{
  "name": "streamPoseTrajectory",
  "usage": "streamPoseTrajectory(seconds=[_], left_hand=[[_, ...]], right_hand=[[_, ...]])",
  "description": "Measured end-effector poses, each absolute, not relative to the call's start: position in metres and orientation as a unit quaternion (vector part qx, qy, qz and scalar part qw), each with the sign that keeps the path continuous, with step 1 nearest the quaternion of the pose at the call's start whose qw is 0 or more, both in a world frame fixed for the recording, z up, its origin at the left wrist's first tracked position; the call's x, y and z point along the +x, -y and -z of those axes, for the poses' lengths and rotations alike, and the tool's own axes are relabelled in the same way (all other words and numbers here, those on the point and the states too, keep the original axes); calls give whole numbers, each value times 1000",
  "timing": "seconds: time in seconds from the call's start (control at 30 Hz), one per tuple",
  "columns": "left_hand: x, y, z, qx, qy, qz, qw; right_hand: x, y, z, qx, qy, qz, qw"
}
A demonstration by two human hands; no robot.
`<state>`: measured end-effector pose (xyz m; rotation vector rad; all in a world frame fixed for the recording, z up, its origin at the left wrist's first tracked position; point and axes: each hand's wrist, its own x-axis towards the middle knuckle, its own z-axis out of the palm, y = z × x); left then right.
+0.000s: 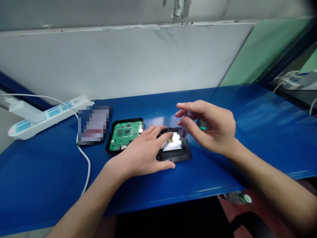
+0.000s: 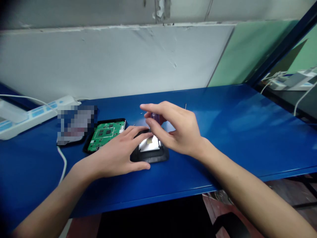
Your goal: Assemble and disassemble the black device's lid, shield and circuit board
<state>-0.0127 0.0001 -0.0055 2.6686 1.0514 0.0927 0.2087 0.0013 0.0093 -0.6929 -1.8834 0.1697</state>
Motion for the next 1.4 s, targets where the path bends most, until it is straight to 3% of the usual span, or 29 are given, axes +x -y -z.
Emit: streamPoseTrajectory(seconds=[0.13,0.4,0.7,1.4], left_hand=[[-13,0,6,922,-361,-35,134],[-13,0,6,924,-360,-30,128],[-14,0,6,923,-361,-31,133],[-13,0,6,921,-366,-19,131]], right_hand=[[211,-4,-6,-286,787,-81,540],[214,-7,-9,-271,802,16,532],[217,0,-14,-292,792,-90,529],[218,-7,-8,-280,786,-43,549]])
